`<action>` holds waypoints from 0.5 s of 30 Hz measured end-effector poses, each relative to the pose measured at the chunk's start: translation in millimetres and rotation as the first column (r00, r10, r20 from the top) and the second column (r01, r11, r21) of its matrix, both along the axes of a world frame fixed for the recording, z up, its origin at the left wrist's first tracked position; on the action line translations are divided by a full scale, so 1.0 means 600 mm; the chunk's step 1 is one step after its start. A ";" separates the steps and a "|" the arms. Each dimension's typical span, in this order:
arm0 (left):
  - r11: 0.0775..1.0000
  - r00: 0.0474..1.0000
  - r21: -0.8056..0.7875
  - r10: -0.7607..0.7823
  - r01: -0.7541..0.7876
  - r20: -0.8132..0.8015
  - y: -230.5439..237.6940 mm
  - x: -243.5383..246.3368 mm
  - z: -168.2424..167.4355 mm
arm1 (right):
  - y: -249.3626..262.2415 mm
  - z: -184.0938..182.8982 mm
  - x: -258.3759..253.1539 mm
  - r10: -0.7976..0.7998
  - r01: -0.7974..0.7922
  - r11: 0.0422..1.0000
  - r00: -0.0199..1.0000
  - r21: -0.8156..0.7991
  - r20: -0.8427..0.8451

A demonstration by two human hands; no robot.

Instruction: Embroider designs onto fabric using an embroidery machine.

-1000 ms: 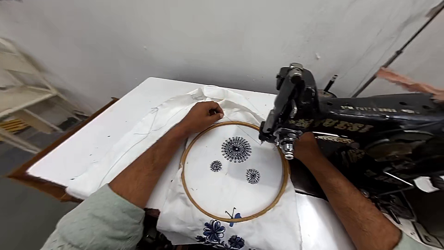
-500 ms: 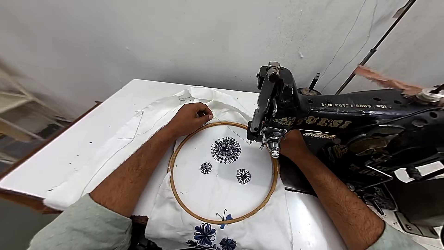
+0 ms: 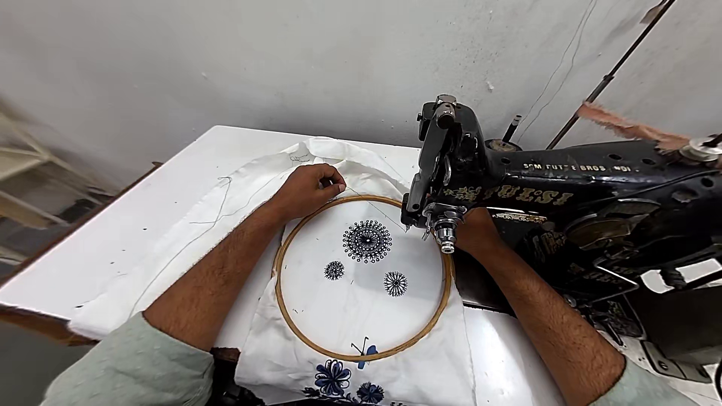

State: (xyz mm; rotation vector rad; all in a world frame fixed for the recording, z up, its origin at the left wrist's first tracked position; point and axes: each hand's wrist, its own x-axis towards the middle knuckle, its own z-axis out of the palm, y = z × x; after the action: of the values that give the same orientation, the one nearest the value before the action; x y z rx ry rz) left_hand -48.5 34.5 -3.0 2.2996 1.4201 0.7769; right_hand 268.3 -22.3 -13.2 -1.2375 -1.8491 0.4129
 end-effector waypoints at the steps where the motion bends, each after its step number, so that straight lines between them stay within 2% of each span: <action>1: 1.000 1.000 0.001 -0.004 0.004 -0.001 0.000 0.000 0.000 | -0.001 0.003 0.000 -0.007 0.007 1.000 1.000 -0.012 0.010; 5: 1.000 1.000 0.021 -0.015 0.015 0.001 -0.003 0.003 0.000 | 0.001 0.009 0.001 -0.036 0.037 0.999 0.997 -0.018 0.069; 7: 0.997 1.000 0.072 -0.026 0.025 0.002 -0.003 0.006 -0.001 | -0.003 0.027 0.005 -0.046 0.057 0.997 0.984 -0.060 0.174; 9: 0.991 0.999 0.133 -0.036 0.032 0.030 -0.006 0.014 0.000 | -0.016 0.067 0.004 -0.009 0.119 0.947 0.938 -0.298 0.347; 11: 0.986 0.987 0.166 -0.050 0.024 0.156 -0.014 0.028 0.005 | -0.018 0.092 0.000 0.097 0.187 0.847 0.867 -0.498 0.490; 12: 0.990 0.958 0.141 -0.066 0.027 0.279 -0.020 0.038 0.012 | -0.018 0.094 -0.002 0.126 0.182 0.834 0.856 -0.522 0.501; 13: 0.996 0.887 0.075 -0.084 0.056 0.454 -0.026 0.051 0.022 | -0.021 0.092 -0.004 0.128 0.166 0.840 0.865 -0.516 0.485; 15: 0.969 0.622 -0.092 -0.072 0.227 0.780 -0.040 0.074 0.049 | -0.033 0.078 -0.008 0.069 0.082 0.920 0.929 -0.384 0.363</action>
State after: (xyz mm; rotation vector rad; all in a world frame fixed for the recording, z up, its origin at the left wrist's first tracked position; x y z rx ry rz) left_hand -4.0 10.4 26.6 1.5615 0.8234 1.3050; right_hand 263.3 -42.2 33.6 -1.6884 -2.1467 0.6034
